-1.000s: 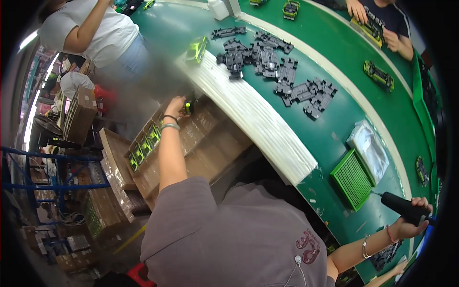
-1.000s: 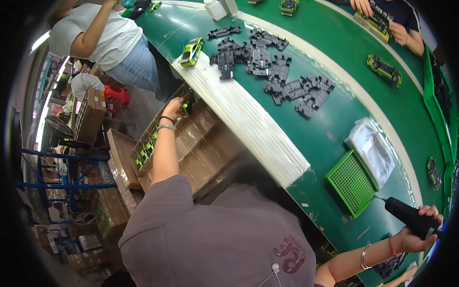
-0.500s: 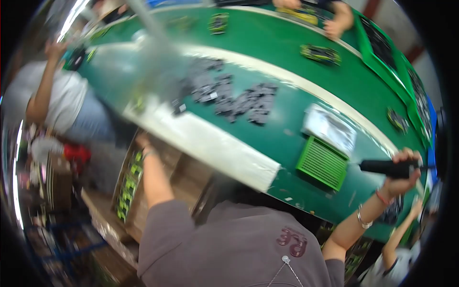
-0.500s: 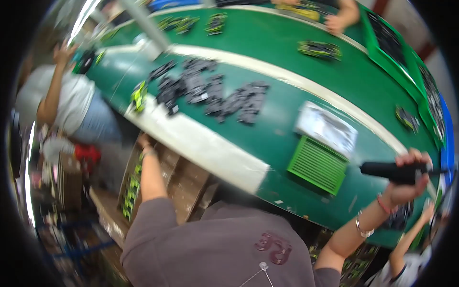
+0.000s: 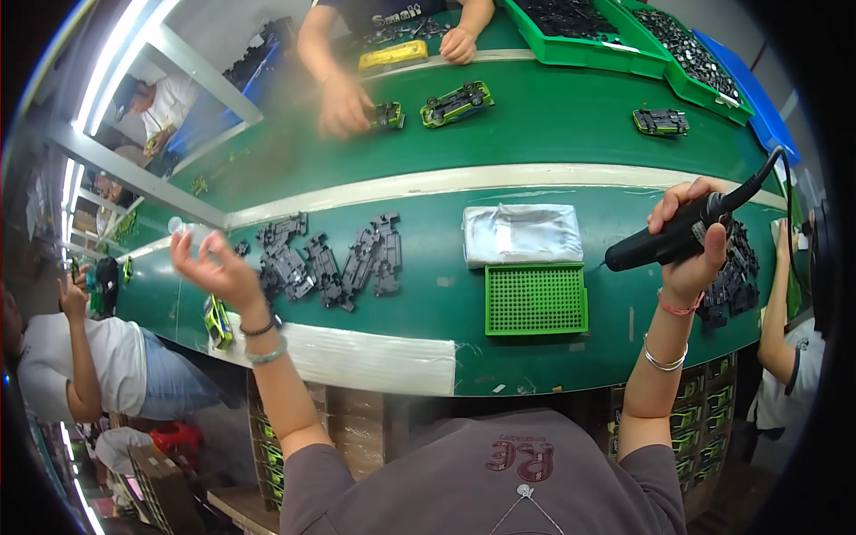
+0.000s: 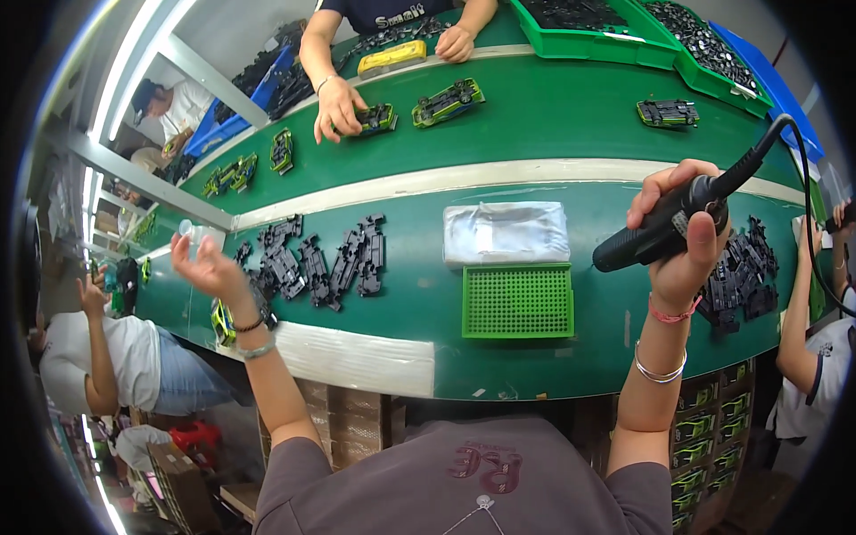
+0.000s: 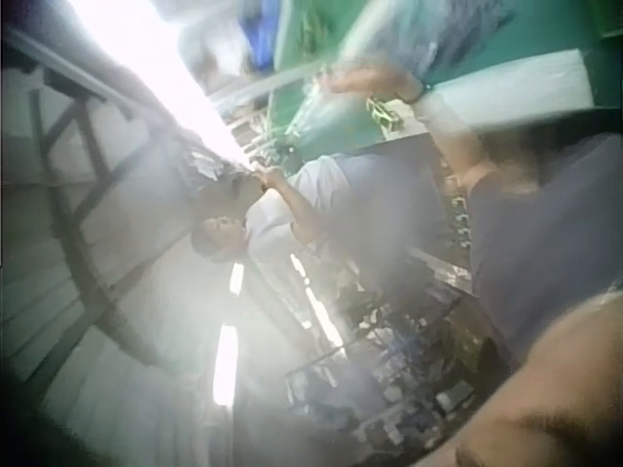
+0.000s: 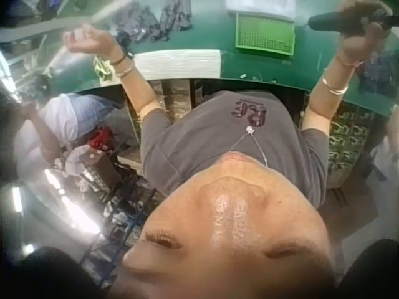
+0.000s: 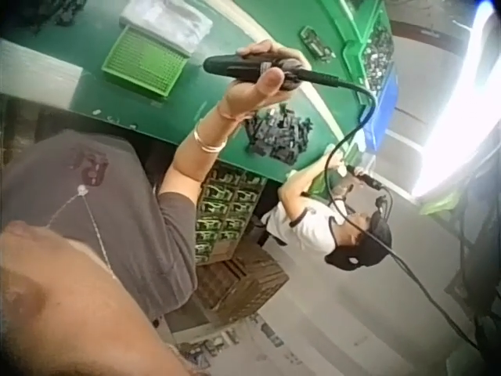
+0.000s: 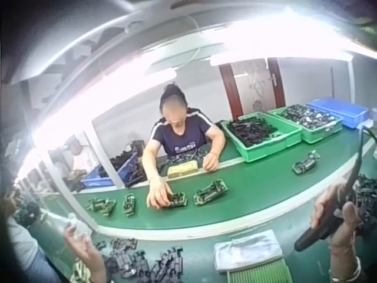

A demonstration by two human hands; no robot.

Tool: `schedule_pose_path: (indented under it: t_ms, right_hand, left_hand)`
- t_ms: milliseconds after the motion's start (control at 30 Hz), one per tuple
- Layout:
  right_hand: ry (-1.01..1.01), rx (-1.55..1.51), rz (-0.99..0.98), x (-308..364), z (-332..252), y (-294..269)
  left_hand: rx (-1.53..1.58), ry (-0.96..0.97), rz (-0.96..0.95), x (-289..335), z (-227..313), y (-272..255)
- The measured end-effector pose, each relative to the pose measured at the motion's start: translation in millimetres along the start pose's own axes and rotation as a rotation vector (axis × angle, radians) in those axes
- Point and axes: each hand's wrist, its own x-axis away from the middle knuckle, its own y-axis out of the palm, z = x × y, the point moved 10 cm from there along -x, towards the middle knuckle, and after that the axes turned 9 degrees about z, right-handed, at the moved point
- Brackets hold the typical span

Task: The person assembles toy cars on an assembly line by fitting chassis pieces onto car bodies, fastening them with an electric screwdriver, and placing the finished toy cars into a partitioned box.

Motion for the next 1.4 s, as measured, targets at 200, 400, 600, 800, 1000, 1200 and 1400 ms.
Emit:
schedule_pose_path:
  t_ms: [200, 400, 600, 800, 1000, 1200, 1400]
  right_hand:
    - [0.004, 0.061, -0.023, 0.2, 0.9, -6.5]
    - [-0.007, 0.056, -0.016, -1.2, -0.8, -3.3]
    - [-0.047, 0.058, 0.07, -3.7, -3.9, -12.0]
    - [-0.06, 0.043, 0.076, -3.6, -5.4, -12.5]
    - [-0.067, 0.059, 0.063, -4.5, -5.2, -13.2]
    - [-0.047, 0.058, 0.053, -7.0, -2.0, -17.2]
    - [-0.043, 0.027, 0.051, -8.5, -1.1, -19.3]
  left_hand:
    - [0.019, 0.077, -0.432, 44.9, 44.2, 138.5]
    - [-0.079, 0.363, -1.09, 120.6, -14.6, 271.0]
    - [-0.42, 0.38, -1.325, 150.7, -58.9, 346.2]
    - [-0.444, 0.263, -1.47, 152.7, -89.9, 358.1]
    - [-0.324, 0.281, -1.477, 136.1, -33.0, 327.9]
    - [-0.095, 0.303, -1.554, 136.3, 70.2, 274.7]
    - [0.236, 0.516, -1.496, 163.8, 180.9, 230.2]
